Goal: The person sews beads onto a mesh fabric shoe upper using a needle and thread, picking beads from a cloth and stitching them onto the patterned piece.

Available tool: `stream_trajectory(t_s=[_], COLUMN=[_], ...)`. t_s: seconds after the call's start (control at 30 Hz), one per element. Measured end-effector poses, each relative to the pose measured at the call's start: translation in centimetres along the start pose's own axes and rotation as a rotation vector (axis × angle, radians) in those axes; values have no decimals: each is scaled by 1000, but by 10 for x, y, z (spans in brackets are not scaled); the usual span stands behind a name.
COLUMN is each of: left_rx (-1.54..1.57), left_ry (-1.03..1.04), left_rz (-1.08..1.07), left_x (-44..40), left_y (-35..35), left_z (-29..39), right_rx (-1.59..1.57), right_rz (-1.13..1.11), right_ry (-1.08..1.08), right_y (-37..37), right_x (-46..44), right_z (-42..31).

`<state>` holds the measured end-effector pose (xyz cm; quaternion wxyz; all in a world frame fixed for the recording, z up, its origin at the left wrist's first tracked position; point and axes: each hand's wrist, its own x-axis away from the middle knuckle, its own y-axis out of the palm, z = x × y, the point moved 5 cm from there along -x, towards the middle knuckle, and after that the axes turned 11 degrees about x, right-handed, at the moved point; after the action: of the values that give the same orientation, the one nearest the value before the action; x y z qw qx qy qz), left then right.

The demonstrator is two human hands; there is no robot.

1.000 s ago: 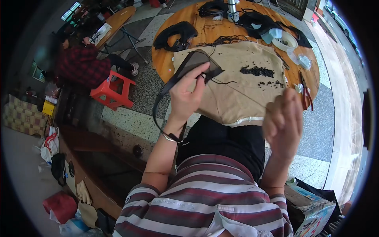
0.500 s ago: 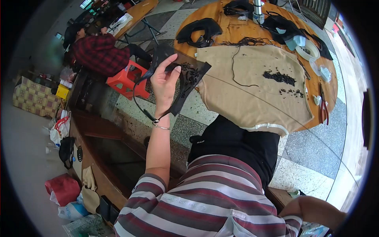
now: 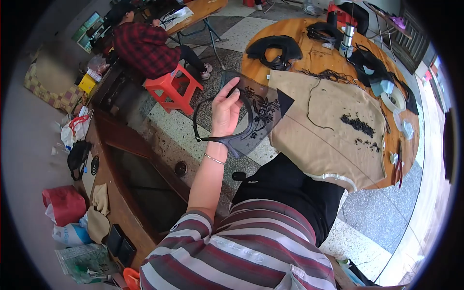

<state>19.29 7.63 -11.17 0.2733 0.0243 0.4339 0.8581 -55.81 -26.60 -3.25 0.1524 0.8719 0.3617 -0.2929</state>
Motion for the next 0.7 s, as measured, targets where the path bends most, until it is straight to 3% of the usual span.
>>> stream_trajectory(t_s=[0.1,0.23,0.37,0.53,0.57,0.63,0.7], left_rx=[47,105,-180,-955,-1126,-1345,-1392], left_ry=[24,-98,11,332,613,783,905], left_rz=[105,32,45,-85,-254,-327,-259], left_x=[-2,-1,-1,21,21,22,24], left_y=[-13,-18,-7,40,46,42,44], left_z=[10,4,14,29,31,32,40], right_rx=[94,170,217,278,283,304,329], right_rz=[-24,-57,-84,-86,-87,-88,-89], right_ry=[3,0,-3,4,10,18,19], right_y=[6,12,18,14,15,15,15], right_x=[2,6,6,3,3,4,5], right_z=[16,29,37,49,51,57,61])
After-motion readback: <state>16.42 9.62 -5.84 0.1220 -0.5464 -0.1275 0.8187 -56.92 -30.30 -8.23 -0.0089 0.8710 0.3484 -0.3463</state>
